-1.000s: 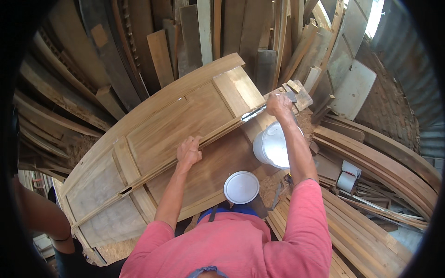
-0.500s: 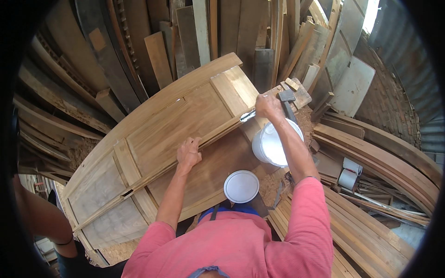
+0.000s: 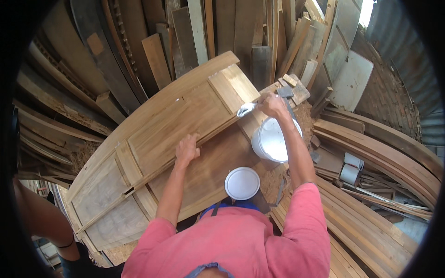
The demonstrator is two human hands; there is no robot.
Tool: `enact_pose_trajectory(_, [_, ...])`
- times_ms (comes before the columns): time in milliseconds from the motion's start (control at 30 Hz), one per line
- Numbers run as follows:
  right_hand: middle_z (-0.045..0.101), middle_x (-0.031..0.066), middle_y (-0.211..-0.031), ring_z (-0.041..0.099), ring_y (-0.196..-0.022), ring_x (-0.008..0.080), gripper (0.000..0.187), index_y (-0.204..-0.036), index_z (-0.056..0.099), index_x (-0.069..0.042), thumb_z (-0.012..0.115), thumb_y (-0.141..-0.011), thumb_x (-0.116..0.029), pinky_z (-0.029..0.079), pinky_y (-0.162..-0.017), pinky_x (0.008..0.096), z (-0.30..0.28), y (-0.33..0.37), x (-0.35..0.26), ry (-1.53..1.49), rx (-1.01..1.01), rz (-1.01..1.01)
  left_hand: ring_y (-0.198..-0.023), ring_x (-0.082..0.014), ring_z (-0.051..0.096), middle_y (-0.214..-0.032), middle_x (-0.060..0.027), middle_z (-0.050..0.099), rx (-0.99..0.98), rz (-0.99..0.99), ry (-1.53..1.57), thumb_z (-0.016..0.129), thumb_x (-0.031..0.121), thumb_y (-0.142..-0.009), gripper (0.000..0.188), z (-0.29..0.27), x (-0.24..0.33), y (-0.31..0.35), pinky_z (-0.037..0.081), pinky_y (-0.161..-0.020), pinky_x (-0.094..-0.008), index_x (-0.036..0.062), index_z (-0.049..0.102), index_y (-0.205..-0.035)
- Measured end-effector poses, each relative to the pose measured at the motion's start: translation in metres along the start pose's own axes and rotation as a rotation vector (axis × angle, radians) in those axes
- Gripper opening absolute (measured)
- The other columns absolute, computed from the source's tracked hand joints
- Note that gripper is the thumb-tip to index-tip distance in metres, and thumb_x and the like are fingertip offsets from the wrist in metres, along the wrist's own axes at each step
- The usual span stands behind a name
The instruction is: The person uses pliers to pull out nails from a wooden door panel, hammers parts of the door into place, uses a small hand tool to scrape the wood, and then applies white paint or primer to the edges of the door panels using a brush.
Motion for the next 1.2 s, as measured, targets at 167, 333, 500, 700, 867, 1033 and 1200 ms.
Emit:
enact_pose_trajectory(167, [0.072,0.0165,-0.099,0.068,-0.098,0.0366,0.023,-0.094,0.074,-0.012,0.07,-0.076,-0.025,0.053,-0.085,0.0455,0.012,-0.003,0.014,0.095,0.032,-0.004,-0.101,-0.0369,0.065,-0.107,-0.0127,0.066,-0.088,-0.011,-0.014,0.08,0.022,-0.073,0.055,-0.001,-0.007,-0.015,0.054,-0.082,-0.0499,0.0202,0.059,-0.123])
enact_pose_trajectory(333, [0.073,0.0163,-0.1,0.068,-0.098,0.0359,0.021,-0.096,0.074,-0.014,0.069,-0.078,-0.023,0.053,-0.085,0.046,0.013,-0.011,0.025,0.099,0.069,0.041,-0.105,-0.0372,0.065,-0.11,-0.0134,0.066,-0.137,-0.016,-0.006,0.081,0.026,-0.074,0.056,-0.001,-0.008,-0.019,0.053,-0.085,-0.0501,0.0198,0.058,-0.125])
enact_pose_trajectory(500, [0.073,0.0174,-0.099,0.068,-0.098,0.0371,0.021,-0.097,0.074,-0.015,0.069,-0.079,-0.024,0.053,-0.086,0.0466,0.015,-0.005,0.024,0.051,-0.006,-0.01,-0.106,-0.0376,0.064,-0.112,-0.0136,0.066,-0.151,-0.034,-0.023,0.081,0.028,-0.075,0.056,-0.004,-0.007,-0.018,0.053,-0.086,-0.0508,0.0188,0.058,-0.125])
enact_pose_trajectory(700, [0.072,0.0189,-0.09,0.068,-0.088,0.0403,0.02,-0.097,0.071,-0.011,0.07,-0.08,-0.022,0.053,-0.077,0.0482,0.012,-0.003,0.045,0.166,0.212,0.023,-0.107,-0.0383,0.063,-0.113,-0.0139,0.066,-0.175,-0.013,0.006,0.082,0.028,-0.075,0.06,0.002,-0.014,-0.027,0.052,-0.088,-0.0511,0.0182,0.058,-0.129])
enact_pose_trajectory(867, [0.071,0.0188,-0.088,0.068,-0.087,0.0404,0.016,-0.098,0.071,-0.014,0.068,-0.083,-0.021,0.052,-0.076,0.05,0.023,0.012,0.02,0.135,0.185,-0.04,-0.114,-0.039,0.061,-0.116,-0.0166,0.067,-0.273,-0.017,0.04,0.081,0.028,-0.075,0.063,-0.002,-0.021,-0.035,0.05,-0.093,-0.0503,0.0139,0.058,-0.132])
enact_pose_trajectory(1033, [0.07,0.0215,-0.088,0.067,-0.089,0.0443,0.019,-0.098,0.064,-0.012,0.066,-0.084,-0.025,0.051,-0.079,0.0541,0.025,0.013,0.019,0.177,0.274,0.02,-0.128,-0.037,0.053,-0.135,-0.0185,0.06,-0.404,-0.052,0.084,0.08,0.033,-0.076,0.078,-0.017,-0.015,-0.046,0.035,-0.111,-0.0533,0.0105,0.049,-0.144])
enact_pose_trajectory(1200, [0.069,0.0228,-0.084,0.067,-0.085,0.0449,0.018,-0.097,0.061,-0.011,0.065,-0.085,-0.022,0.049,-0.075,0.0562,0.058,0.023,-0.006,0.201,0.229,-0.09,-0.128,-0.0361,0.054,-0.133,-0.0188,0.061,-0.326,-0.018,0.079,0.08,0.031,-0.075,0.075,-0.01,-0.031,-0.052,0.037,-0.112,-0.0505,0.009,0.052,-0.141])
Point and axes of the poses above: each hand's wrist, its own y-axis away from the middle knuckle, its own z-axis out of the palm, x = y × z, the point moved 3 cm from there along -y, towards the middle knuckle
